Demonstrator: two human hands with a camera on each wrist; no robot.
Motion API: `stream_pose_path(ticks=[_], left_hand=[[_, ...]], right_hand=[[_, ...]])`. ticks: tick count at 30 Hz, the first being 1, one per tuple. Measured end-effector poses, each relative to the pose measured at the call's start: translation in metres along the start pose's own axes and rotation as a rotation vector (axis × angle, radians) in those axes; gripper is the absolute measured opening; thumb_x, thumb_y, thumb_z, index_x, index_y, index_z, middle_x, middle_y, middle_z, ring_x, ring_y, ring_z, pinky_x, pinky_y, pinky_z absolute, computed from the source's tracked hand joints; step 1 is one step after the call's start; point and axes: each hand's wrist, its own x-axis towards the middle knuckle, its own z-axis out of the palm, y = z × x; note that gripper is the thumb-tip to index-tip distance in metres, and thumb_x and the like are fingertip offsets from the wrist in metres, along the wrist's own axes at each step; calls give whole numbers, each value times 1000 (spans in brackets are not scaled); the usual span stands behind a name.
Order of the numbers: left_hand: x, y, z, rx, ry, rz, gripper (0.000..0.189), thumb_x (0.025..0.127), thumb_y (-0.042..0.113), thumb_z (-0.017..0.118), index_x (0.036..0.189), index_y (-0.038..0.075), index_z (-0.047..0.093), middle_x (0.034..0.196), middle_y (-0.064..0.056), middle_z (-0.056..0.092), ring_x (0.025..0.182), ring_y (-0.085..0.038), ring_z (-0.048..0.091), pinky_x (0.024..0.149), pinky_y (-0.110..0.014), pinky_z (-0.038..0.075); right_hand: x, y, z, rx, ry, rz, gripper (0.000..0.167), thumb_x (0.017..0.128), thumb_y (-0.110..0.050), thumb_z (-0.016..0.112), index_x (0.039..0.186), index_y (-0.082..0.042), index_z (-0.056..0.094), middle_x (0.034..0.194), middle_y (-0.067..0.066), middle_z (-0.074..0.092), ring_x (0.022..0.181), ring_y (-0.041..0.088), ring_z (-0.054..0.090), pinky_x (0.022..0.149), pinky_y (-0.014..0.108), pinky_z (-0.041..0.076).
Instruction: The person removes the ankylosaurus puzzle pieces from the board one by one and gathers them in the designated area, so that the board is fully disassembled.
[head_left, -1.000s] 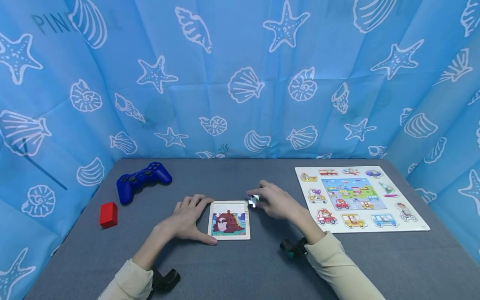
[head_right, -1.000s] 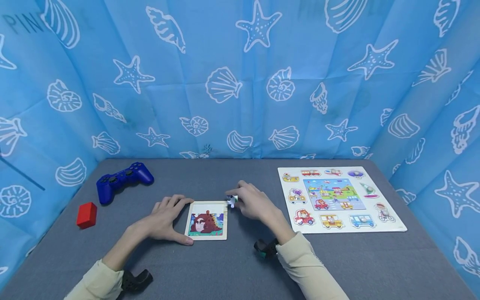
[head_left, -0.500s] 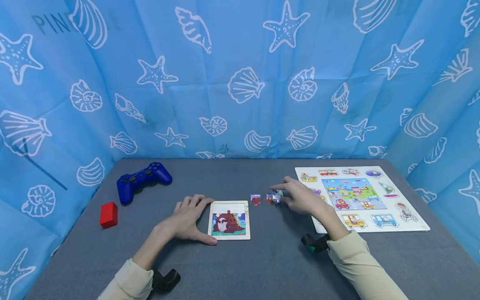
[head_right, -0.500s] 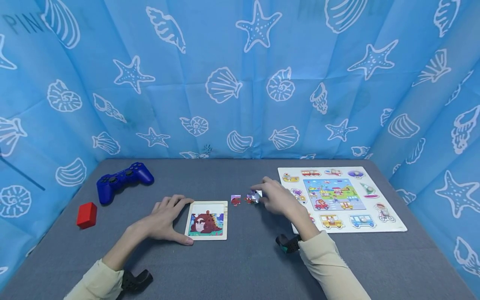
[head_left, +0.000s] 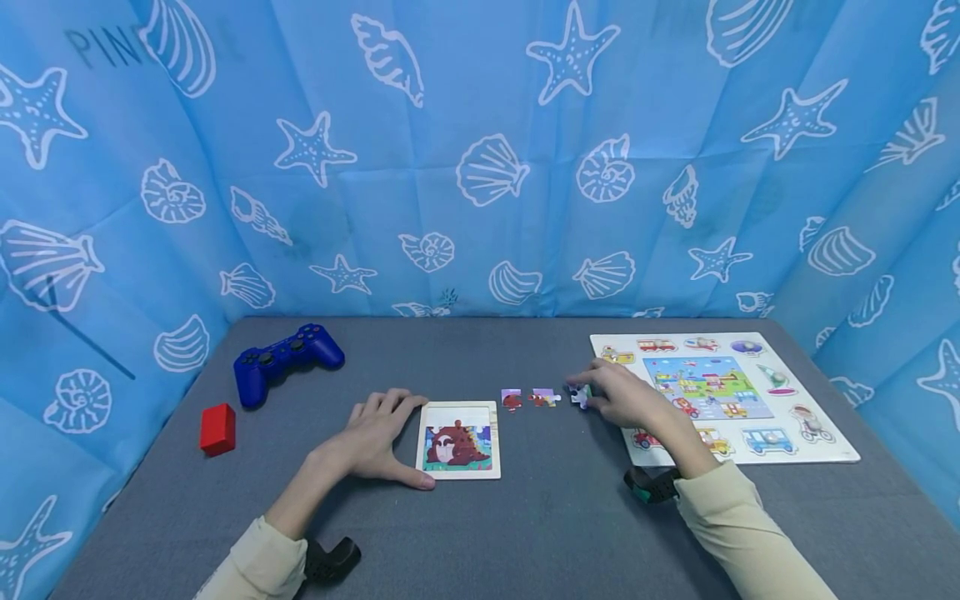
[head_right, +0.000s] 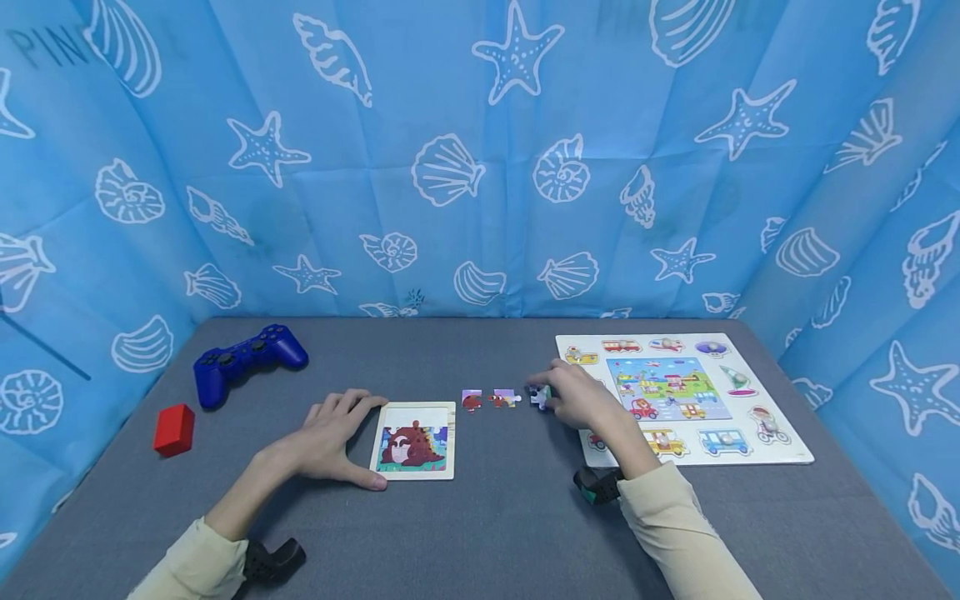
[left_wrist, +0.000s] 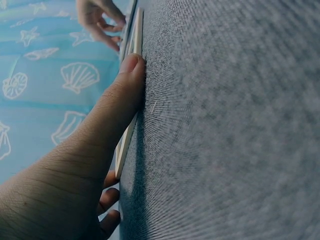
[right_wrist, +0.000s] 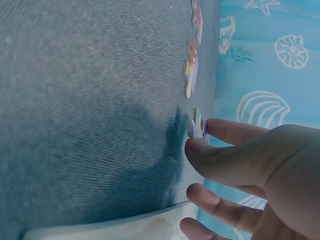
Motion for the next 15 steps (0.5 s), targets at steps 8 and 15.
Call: stream_pose_path(ticks=[8, 15], left_hand=[[0, 0, 0, -5, -2, 7, 119, 61, 84, 77, 157, 26, 36, 158, -12, 36, 140, -39, 36, 107, -62, 32], [-1, 0, -1, -9, -2, 3, 119, 61, 83, 78, 157, 26, 37, 158, -12, 37, 140, -40, 36, 108, -63, 32]], right_hand=[[4, 1, 7, -27, -42, 47, 39, 93, -1, 68, 132, -5, 69, 114, 16, 66, 102, 30, 63, 87, 49, 52], [6, -2, 8, -36, -51, 71, 38, 96, -13, 70, 132, -2, 68, 117, 19, 66, 102, 30, 64, 86, 50, 52]])
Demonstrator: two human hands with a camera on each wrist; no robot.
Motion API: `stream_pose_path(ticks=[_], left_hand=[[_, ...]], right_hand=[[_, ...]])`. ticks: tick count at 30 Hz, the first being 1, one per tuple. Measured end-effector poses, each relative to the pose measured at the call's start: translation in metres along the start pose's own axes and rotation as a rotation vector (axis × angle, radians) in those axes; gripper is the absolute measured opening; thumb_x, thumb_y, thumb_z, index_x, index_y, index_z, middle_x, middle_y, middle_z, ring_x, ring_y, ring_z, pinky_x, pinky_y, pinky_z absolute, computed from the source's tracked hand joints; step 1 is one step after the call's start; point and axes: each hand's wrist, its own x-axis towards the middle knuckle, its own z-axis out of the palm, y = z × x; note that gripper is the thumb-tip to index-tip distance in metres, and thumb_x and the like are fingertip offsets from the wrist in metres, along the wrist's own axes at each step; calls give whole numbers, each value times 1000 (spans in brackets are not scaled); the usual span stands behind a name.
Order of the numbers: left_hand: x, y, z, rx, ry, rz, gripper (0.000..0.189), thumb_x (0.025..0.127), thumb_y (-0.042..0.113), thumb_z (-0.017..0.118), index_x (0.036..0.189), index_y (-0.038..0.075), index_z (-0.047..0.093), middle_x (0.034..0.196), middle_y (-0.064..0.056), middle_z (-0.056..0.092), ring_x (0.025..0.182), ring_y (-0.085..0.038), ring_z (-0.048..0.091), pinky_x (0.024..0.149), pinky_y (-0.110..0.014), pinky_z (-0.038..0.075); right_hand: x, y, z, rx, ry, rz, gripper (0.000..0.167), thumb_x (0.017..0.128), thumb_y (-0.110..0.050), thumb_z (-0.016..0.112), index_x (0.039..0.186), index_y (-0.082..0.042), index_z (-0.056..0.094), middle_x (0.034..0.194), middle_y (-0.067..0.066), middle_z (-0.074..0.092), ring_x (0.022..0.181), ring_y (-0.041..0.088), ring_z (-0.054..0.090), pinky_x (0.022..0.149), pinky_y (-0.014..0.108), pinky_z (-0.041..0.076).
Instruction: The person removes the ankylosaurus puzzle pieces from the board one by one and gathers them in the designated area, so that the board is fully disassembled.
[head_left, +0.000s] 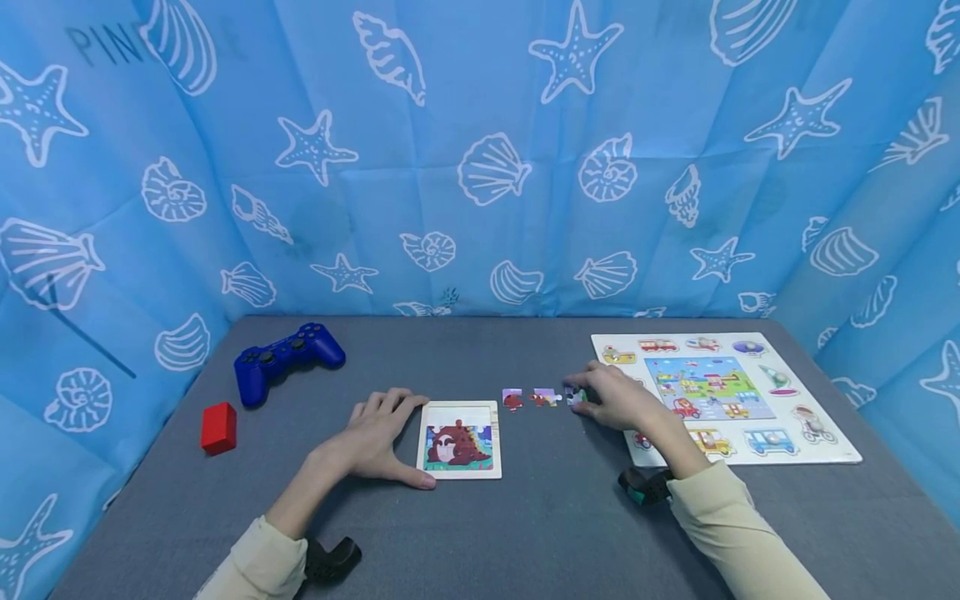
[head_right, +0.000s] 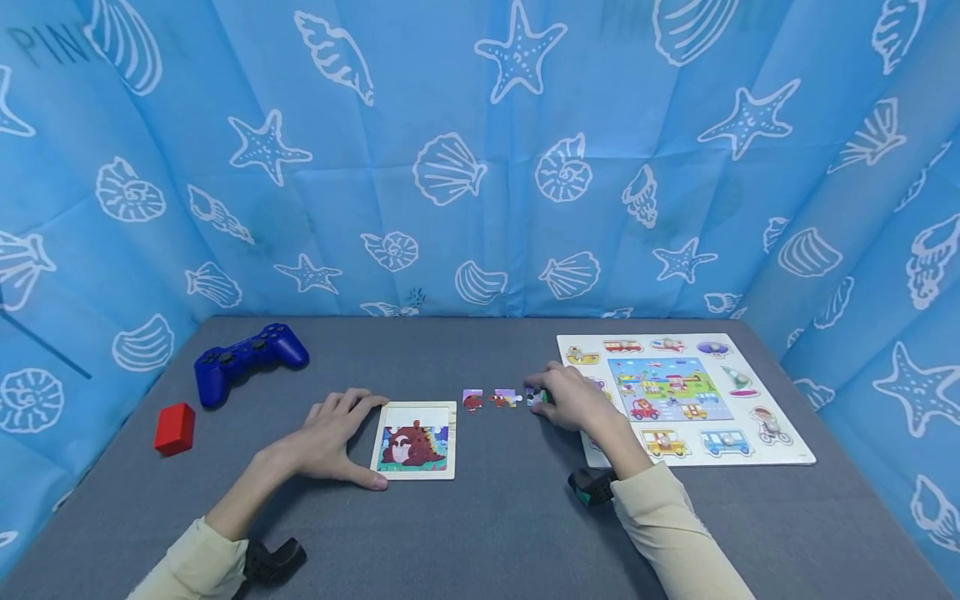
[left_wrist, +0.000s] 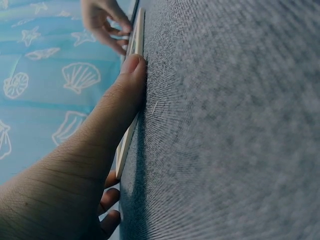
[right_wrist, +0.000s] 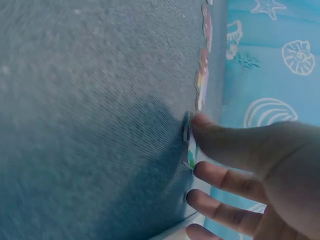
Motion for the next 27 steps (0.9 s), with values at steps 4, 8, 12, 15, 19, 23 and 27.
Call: stream_pose_path(ticks=[4, 8, 12, 15, 19, 23, 27], left_hand=[[0, 0, 0, 4, -1, 1, 119, 61, 83, 78, 156, 26, 37, 158, -12, 37, 140, -40, 36, 108, -62, 32], [0, 0, -1, -1, -3, 2, 118, 61, 83, 78, 156, 26, 37, 158, -12, 37, 140, -40, 36, 108, -62, 32], [0, 1, -1, -3, -6, 1, 118, 61, 83, 78, 156, 26, 37, 158, -13, 37, 140, -40, 36, 108, -63, 31], [0, 1, -1, -4, -9, -1, 118, 62, 83, 78, 156, 26, 37, 158, -13, 37, 140, -40, 36, 109, -63, 31], [0, 0, -1, -6, -8, 1, 118, 61, 83, 78, 156, 26, 37, 158, -13, 37, 140, -40, 36, 108, -64, 31], [0, 0, -1, -6, -7, 4, 118, 61, 83, 78, 156, 26, 37, 158, -13, 37, 140, -40, 36, 108, -63, 31], [1, -1, 0, -6, -5, 5, 118, 61, 83, 78, 156, 26, 37, 158, -13, 37, 139, -40, 37, 107, -63, 31]], right_hand=[[1, -1, 2, -6, -22, 35, 38, 94, -18, 74, 130, -4, 70, 116, 16, 65, 99, 27, 63, 84, 48, 52], [1, -1, 2, -5, -18, 40, 37, 94, -17, 74, 128, -4, 71, 112, 15, 65, 94, 23, 61, 80, 45, 51], [1, 0, 1, -2, -20, 49, 36, 94, -17, 73, 128, -4, 71, 112, 14, 65, 95, 24, 60, 81, 44, 51], [1, 0, 2, 2, -22, 53, 36, 94, -16, 73, 128, -5, 71, 112, 14, 65, 97, 25, 61, 83, 46, 51], [0, 0, 2, 5, -22, 48, 36, 94, -16, 73, 128, -4, 71, 112, 14, 65, 97, 25, 61, 83, 46, 51], [0, 0, 2, 5, -25, 44, 36, 94, -16, 73, 128, -4, 70, 112, 14, 65, 97, 26, 61, 83, 46, 51], [0, 0, 2, 5, -18, 35, 36, 94, -14, 73, 128, -3, 70, 113, 15, 65, 99, 27, 63, 85, 48, 52]])
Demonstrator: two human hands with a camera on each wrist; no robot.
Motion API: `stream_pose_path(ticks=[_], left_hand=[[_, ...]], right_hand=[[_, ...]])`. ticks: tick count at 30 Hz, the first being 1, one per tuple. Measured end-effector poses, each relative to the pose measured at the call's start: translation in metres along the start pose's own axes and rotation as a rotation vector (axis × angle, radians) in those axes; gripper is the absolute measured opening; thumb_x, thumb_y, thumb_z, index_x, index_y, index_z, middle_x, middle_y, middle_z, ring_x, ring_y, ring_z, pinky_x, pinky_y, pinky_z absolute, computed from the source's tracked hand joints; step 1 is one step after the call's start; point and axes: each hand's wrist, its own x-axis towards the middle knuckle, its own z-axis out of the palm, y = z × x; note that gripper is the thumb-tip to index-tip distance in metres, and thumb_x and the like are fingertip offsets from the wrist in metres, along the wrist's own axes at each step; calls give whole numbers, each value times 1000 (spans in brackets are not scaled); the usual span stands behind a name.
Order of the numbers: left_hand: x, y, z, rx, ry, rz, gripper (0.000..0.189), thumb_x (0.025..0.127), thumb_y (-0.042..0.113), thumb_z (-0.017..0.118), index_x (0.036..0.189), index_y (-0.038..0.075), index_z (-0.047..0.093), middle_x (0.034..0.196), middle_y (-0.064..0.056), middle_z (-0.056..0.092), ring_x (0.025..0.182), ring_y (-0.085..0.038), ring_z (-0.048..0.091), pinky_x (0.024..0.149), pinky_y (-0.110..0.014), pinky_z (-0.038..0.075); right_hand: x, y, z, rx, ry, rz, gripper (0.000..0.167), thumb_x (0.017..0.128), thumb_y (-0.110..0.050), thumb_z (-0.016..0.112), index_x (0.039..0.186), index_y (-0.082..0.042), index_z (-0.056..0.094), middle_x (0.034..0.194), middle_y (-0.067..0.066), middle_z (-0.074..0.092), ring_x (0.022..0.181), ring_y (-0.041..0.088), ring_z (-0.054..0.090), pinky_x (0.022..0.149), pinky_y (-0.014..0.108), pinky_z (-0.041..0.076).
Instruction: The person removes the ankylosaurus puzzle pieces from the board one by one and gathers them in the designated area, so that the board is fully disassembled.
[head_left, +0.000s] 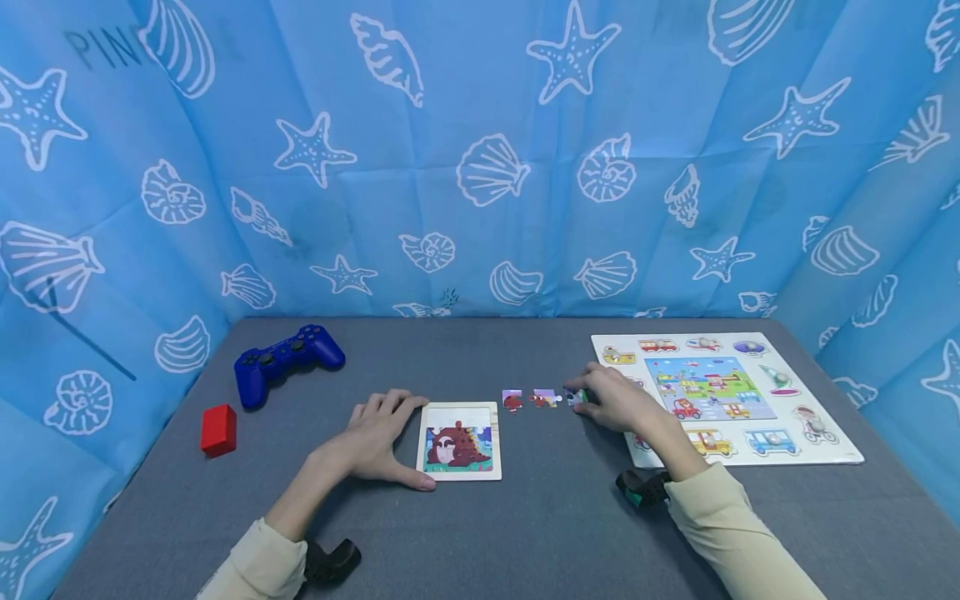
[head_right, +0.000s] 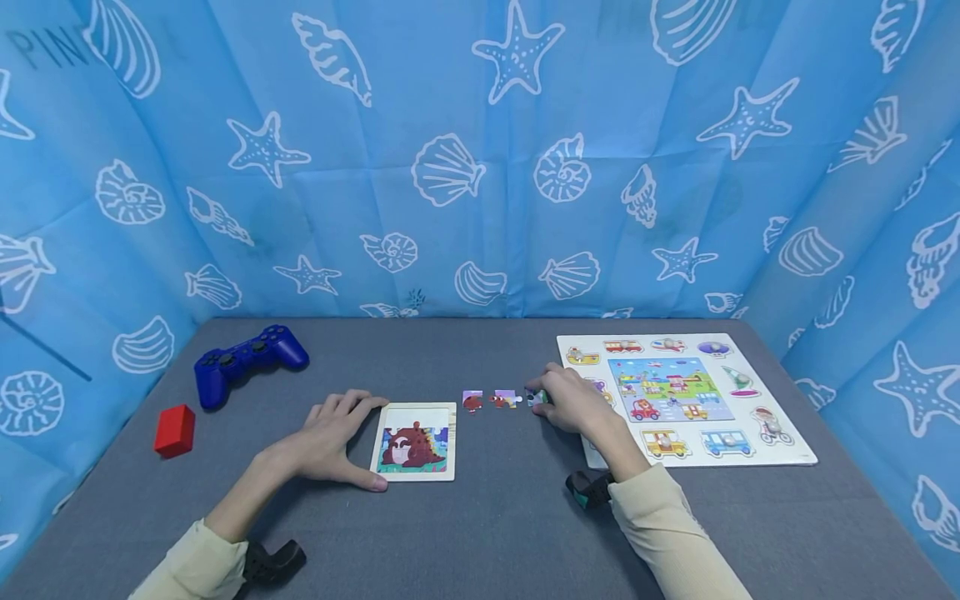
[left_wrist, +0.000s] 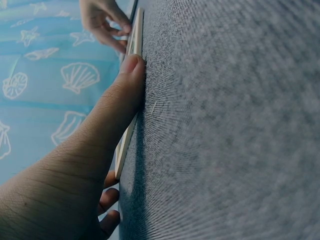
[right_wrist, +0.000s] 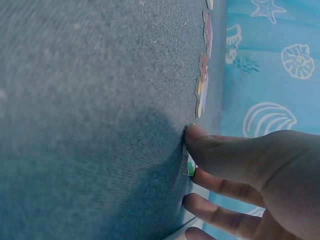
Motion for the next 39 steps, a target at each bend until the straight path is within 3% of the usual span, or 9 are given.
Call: stream_pose_path(ticks=[13, 24, 33, 39], left_hand=[[-1, 0, 0, -10, 1, 8, 118, 62, 82, 79, 156, 25, 37, 158, -13, 36, 138, -40, 37, 107, -63, 31], [-1, 0, 0, 5, 1, 3, 118, 62, 82, 78, 156, 25, 37, 158, -13, 36, 139, -40, 36, 107, -63, 31], [-1, 1, 0, 9, 0, -2, 118, 61, 82, 79, 156, 25, 37, 158, -14, 37, 139, -40, 36, 107, -63, 32], [0, 1, 0, 12, -1, -6, 118, 62, 82, 78, 156, 25, 37, 158, -13, 37, 139, -40, 37, 107, -63, 32]], right_hand=[[-3, -7, -3, 23, 88, -59, 35, 95, -14, 72, 128, -3, 70, 114, 18, 66, 100, 30, 64, 85, 49, 53], [-2, -37, -6, 104, 159, -88, 37, 95, -14, 71, 130, -4, 69, 117, 19, 66, 103, 32, 64, 88, 51, 52], [4, -59, -3, 145, 167, -130, 39, 95, -16, 72, 132, -5, 68, 120, 18, 66, 110, 35, 64, 91, 52, 53], [8, -74, -1, 171, 160, -158, 40, 94, -17, 73, 133, -6, 67, 118, 17, 66, 101, 31, 63, 82, 44, 52]])
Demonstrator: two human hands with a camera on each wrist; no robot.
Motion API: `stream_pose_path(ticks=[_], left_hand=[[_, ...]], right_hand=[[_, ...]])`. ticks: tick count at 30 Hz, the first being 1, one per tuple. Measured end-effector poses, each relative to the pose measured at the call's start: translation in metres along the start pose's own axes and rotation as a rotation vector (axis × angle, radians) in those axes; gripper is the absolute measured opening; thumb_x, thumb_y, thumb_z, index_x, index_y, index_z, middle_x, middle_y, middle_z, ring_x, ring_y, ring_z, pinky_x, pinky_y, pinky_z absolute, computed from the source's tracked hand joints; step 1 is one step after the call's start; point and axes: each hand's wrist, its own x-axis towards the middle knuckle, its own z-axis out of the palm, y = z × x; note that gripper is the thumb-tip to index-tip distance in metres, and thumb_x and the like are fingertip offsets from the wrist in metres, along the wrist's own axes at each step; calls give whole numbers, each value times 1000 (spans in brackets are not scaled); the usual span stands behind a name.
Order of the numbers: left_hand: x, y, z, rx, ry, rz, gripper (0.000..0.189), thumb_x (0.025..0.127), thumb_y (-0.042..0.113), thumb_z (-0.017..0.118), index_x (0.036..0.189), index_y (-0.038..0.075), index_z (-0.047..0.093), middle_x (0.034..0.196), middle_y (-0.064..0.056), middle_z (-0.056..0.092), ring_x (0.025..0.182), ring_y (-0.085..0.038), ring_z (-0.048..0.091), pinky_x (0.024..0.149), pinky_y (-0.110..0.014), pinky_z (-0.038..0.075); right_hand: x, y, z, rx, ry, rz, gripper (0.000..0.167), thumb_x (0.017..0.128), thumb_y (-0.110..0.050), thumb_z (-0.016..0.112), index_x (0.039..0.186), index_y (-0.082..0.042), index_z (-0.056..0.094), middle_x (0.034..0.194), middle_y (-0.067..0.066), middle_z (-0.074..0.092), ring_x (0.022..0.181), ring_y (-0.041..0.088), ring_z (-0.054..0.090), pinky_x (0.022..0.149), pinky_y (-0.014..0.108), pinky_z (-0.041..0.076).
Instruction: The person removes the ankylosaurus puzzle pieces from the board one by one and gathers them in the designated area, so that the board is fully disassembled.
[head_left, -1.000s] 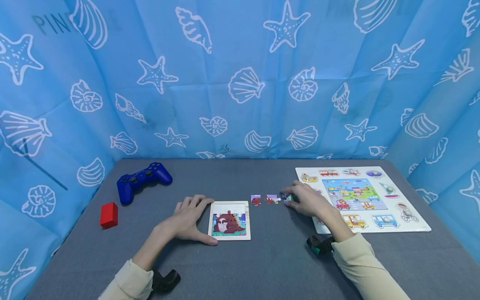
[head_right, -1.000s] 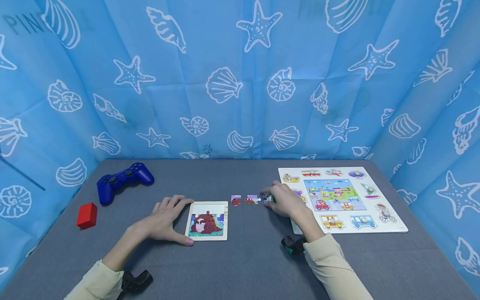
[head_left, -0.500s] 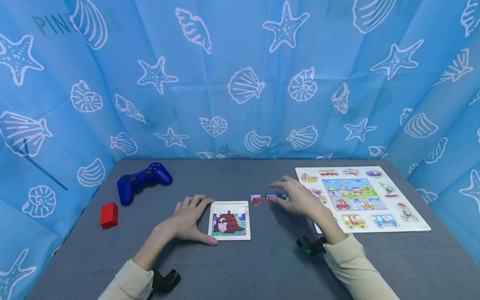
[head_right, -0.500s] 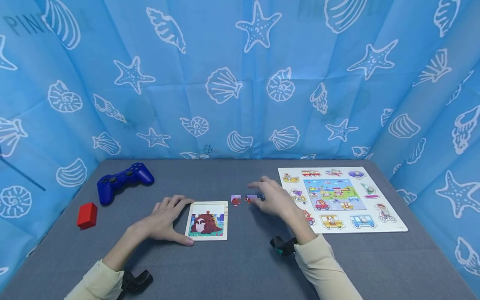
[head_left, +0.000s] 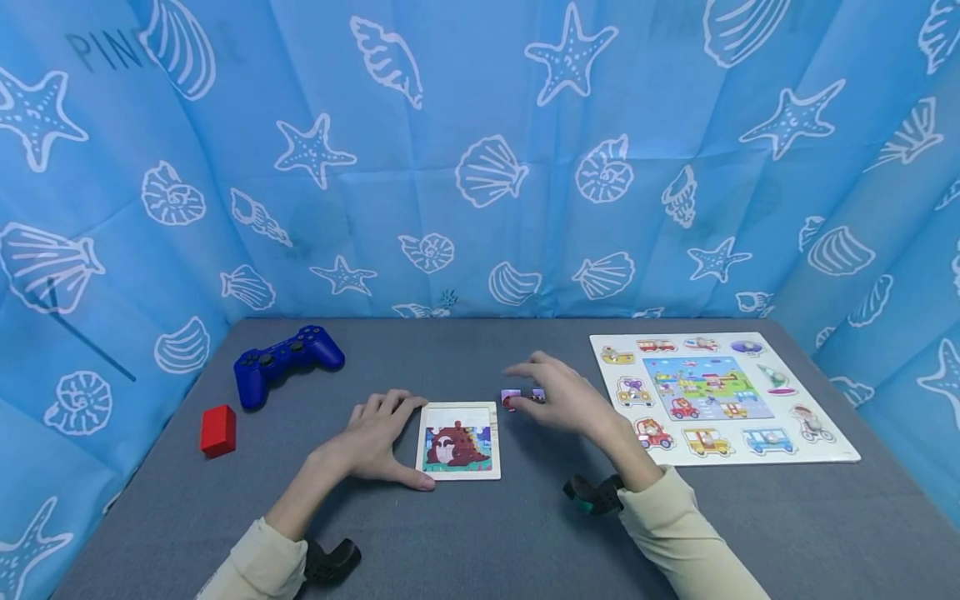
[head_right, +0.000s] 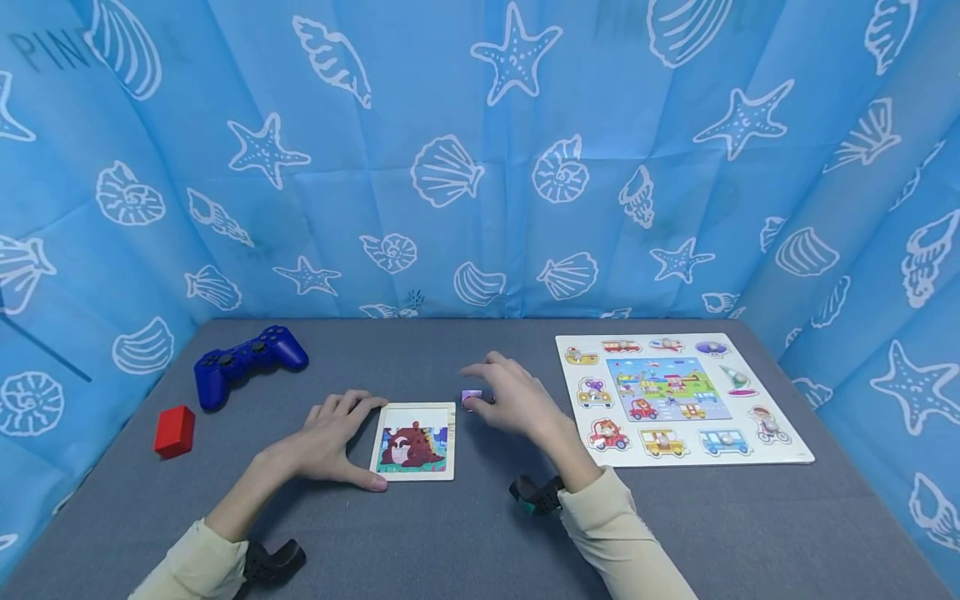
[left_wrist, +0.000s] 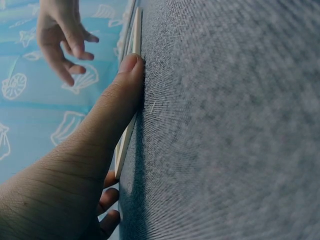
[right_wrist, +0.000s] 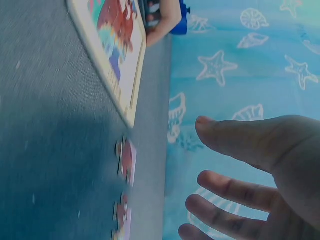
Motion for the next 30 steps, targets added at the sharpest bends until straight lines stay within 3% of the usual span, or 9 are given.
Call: stream_pose_path(ticks=[4, 11, 16, 23, 30], left_hand=[[0, 1, -1, 3, 0, 1, 118, 62, 83, 78, 156, 25, 37, 158, -13, 37, 139, -40, 36, 107, -62, 32], [0, 0, -1, -2, -4, 3, 117, 63, 82, 78, 156, 24, 37, 158, -13, 36, 139, -40, 36, 108, -63, 32], [-1, 0, -1, -2, -5, 11, 116, 64, 81, 78, 156, 24, 37, 158, -13, 36, 139, -41, 36, 108, -64, 32], [-1, -2, 0, -7, -2, 27, 116, 64, 83, 77, 156, 25, 37, 158, -13, 37, 139, -40, 36, 107, -64, 32], [-1, -3, 0, -15, 0, 40, 115, 65, 83, 76, 156, 25, 38, 158, -12, 37, 137, -39, 37, 106, -63, 32]], right_hand=[[5, -9, 4, 11, -9, -31, 40, 94, -17, 73, 132, -5, 67, 117, 17, 66, 96, 28, 62, 77, 38, 48], [14, -28, 13, 36, -50, -38, 41, 95, -19, 73, 134, -7, 67, 122, 17, 66, 103, 29, 64, 82, 40, 52], [20, -39, 20, 49, -89, -66, 41, 96, -20, 73, 134, -6, 67, 121, 16, 66, 94, 27, 62, 75, 34, 49], [26, -50, 34, 92, -147, -101, 38, 97, -16, 71, 133, -6, 67, 119, 16, 67, 97, 30, 64, 80, 39, 51], [32, -57, 48, 109, -200, -140, 38, 96, -15, 71, 132, -6, 68, 118, 15, 68, 97, 28, 64, 81, 37, 52]])
